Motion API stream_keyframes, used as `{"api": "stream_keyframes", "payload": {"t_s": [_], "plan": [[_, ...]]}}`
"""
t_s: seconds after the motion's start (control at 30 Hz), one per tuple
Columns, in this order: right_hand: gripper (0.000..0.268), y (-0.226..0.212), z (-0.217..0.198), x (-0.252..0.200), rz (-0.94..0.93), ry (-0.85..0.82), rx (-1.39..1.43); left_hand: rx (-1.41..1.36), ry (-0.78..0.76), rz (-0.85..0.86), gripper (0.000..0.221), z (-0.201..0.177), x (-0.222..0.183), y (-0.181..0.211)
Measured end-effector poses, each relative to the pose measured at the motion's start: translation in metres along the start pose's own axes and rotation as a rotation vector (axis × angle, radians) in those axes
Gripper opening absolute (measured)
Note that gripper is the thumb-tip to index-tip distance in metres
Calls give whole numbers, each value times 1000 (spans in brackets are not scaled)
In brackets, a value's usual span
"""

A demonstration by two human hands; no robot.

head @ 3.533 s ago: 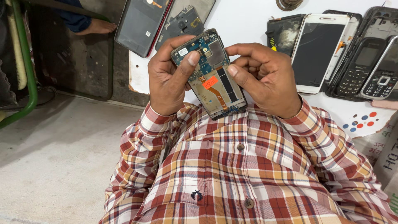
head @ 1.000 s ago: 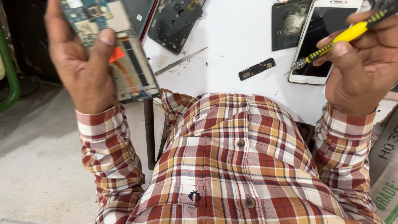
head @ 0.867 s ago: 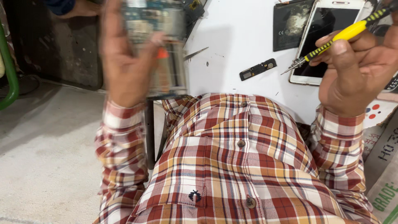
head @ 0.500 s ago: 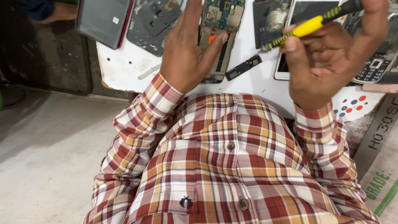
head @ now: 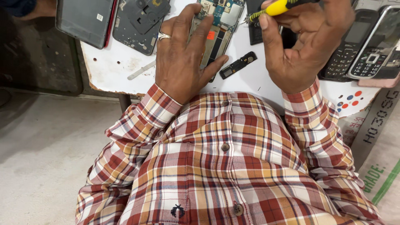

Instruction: The person holds a disassembled smartphone motherboard and uses a yellow-handled screwdriver to unscrew and remove a small component. They continue to manipulate the board and use the screwdriver on other areas of the circuit board.

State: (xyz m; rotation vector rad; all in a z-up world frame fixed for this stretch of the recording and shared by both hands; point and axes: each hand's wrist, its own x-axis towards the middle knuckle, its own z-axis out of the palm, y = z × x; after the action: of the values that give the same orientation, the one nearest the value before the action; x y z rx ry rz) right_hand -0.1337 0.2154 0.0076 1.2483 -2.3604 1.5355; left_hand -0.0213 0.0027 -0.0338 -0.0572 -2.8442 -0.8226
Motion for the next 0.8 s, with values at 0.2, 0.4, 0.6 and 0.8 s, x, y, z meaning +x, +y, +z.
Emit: {"api": "stream_keyframes", "payload": {"t_s": [0.2,0.4,0.6,0.8], "plan": [[71,4,6,2,-28,-20,-2,-13,-1,-14,79,3,-5,-1],[72,0,4,-5,11,-1,-5,1,14,19,75,0,-4,-2],[72,6,7,-10,1,53,39,-13,-9,-21,78,-2,-3,3],[72,11,8,-10,-51,72,63,-9,-19,-36,78,-5,-1,8]]}}
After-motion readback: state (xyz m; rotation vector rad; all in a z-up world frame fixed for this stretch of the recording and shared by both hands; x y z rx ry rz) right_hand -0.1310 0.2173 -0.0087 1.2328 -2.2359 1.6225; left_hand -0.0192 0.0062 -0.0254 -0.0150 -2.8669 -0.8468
